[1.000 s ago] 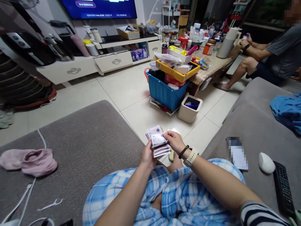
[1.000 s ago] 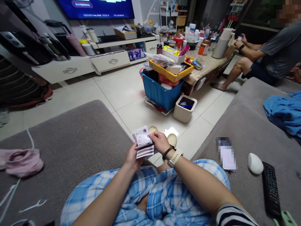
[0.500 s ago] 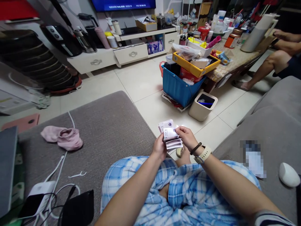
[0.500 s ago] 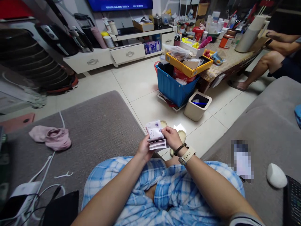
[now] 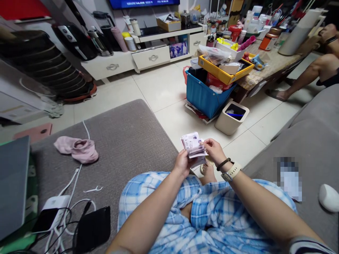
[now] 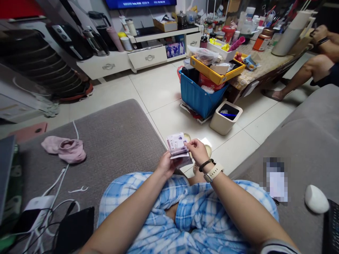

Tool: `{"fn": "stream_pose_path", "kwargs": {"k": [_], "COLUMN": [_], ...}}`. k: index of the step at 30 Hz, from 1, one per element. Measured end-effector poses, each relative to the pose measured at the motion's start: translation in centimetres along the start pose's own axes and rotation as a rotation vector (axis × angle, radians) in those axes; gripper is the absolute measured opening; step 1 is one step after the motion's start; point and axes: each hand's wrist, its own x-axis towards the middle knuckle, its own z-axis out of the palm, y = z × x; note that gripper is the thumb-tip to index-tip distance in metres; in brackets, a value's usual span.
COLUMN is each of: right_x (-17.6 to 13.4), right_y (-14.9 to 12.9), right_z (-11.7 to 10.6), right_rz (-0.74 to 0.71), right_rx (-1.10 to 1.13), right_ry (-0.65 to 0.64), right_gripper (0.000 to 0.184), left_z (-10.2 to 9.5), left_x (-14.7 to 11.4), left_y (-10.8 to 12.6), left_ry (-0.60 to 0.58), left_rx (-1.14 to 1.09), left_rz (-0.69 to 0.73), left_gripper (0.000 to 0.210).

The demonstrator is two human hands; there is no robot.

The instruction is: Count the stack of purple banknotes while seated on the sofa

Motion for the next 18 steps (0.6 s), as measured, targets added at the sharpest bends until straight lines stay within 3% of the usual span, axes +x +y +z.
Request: {"fn": "stream_pose_path", "kwargs": {"k": [18], "right_x": [-0.5], "right_y": [-1.1], "right_z": [0.1], "right_rz": [0.064], "right_rx": [0.075], "right_ry": [-0.1], "right_gripper": [0.035], "left_z": [0.2], "left_x": [0.5], "left_y": [0.2], "left_ry": [0.01], "left_rx": [-0.106], "left_rz": [-0.083], "left_gripper": [0.031]}}
